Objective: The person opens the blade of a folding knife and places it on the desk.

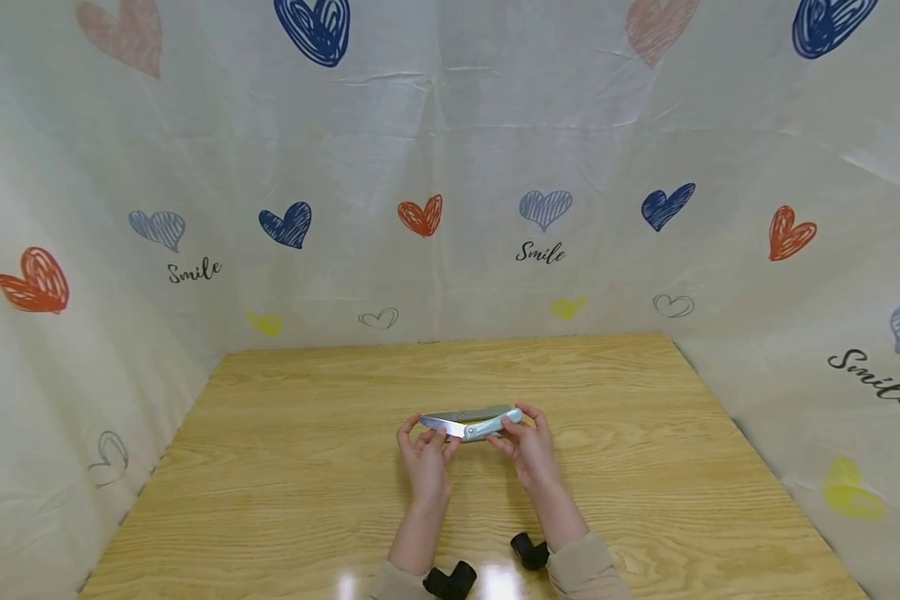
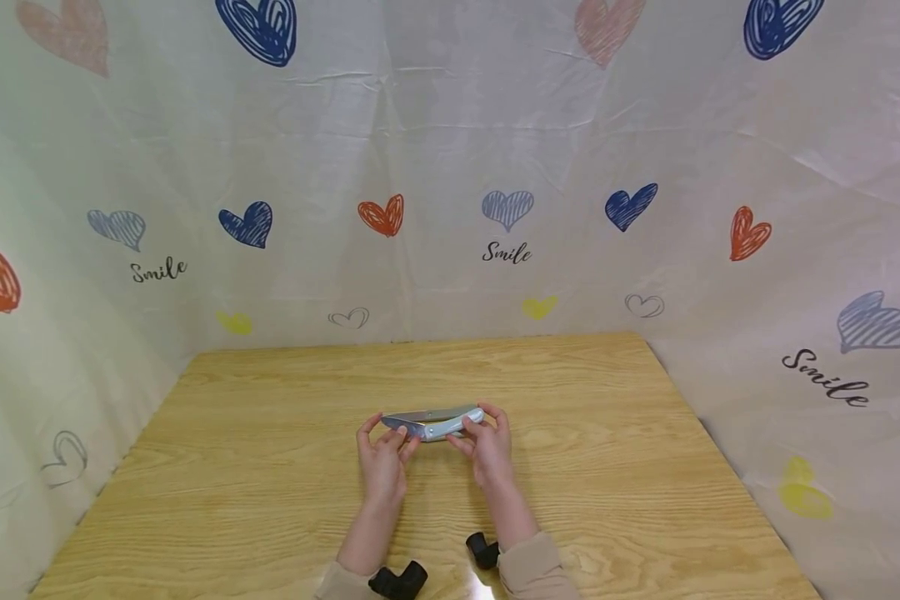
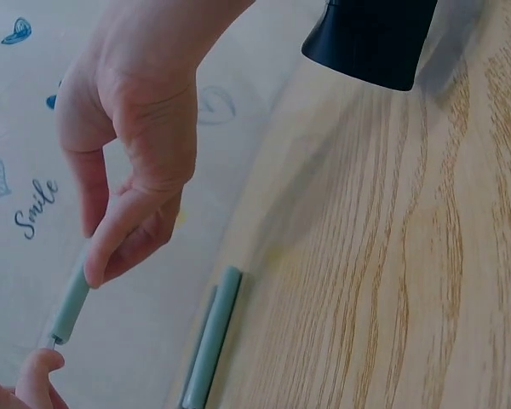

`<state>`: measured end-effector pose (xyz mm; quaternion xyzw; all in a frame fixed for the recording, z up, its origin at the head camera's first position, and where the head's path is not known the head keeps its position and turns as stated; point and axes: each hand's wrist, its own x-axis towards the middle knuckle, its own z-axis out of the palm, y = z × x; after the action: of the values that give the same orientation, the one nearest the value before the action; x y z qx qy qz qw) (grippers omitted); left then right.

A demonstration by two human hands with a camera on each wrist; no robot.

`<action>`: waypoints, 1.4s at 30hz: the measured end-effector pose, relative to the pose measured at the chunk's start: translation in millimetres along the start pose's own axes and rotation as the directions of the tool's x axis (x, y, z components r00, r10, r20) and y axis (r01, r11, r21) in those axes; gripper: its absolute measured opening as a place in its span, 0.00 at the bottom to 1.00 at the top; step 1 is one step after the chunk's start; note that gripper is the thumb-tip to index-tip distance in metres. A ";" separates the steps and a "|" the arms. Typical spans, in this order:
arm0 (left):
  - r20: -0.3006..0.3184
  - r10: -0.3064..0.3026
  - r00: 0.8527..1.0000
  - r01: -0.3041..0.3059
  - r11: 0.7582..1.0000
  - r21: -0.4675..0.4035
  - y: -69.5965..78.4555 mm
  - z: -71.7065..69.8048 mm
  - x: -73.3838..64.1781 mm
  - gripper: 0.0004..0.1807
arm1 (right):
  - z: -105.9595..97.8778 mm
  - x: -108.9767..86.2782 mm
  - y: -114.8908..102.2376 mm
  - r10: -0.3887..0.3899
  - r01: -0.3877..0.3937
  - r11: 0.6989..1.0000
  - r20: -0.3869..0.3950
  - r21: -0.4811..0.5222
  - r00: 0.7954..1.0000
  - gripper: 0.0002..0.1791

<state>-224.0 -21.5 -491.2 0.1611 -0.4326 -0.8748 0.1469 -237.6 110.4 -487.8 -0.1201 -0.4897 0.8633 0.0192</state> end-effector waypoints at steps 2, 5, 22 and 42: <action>-0.009 0.005 1.000 -0.005 1.000 -0.004 -1.1 0.3 -0.4 0.26 | 0.1 0.2 1.3 -0.005 0.005 1.000 -0.007 0.012 1.000 0.23; -0.024 0.014 1.000 -0.014 1.000 -0.012 -2.2 1.1 -0.8 0.26 | 0.3 0.9 3.3 -0.010 0.010 0.999 -0.014 0.030 1.000 0.21; -0.059 0.007 0.998 -0.011 0.998 -0.055 -6.6 3.4 -4.6 0.27 | 3.0 -0.9 7.7 0.001 0.007 0.991 -0.063 0.130 0.998 0.20; -0.063 0.015 0.998 -0.022 0.992 -0.121 -12.9 2.5 -6.1 0.29 | 2.7 -3.2 12.8 0.018 -0.006 0.985 -0.069 0.171 0.997 0.19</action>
<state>-221.0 -9.8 -499.2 0.1750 -0.3752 -0.8927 0.1778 -234.1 101.0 -496.8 -0.1515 -0.4124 0.8973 0.0415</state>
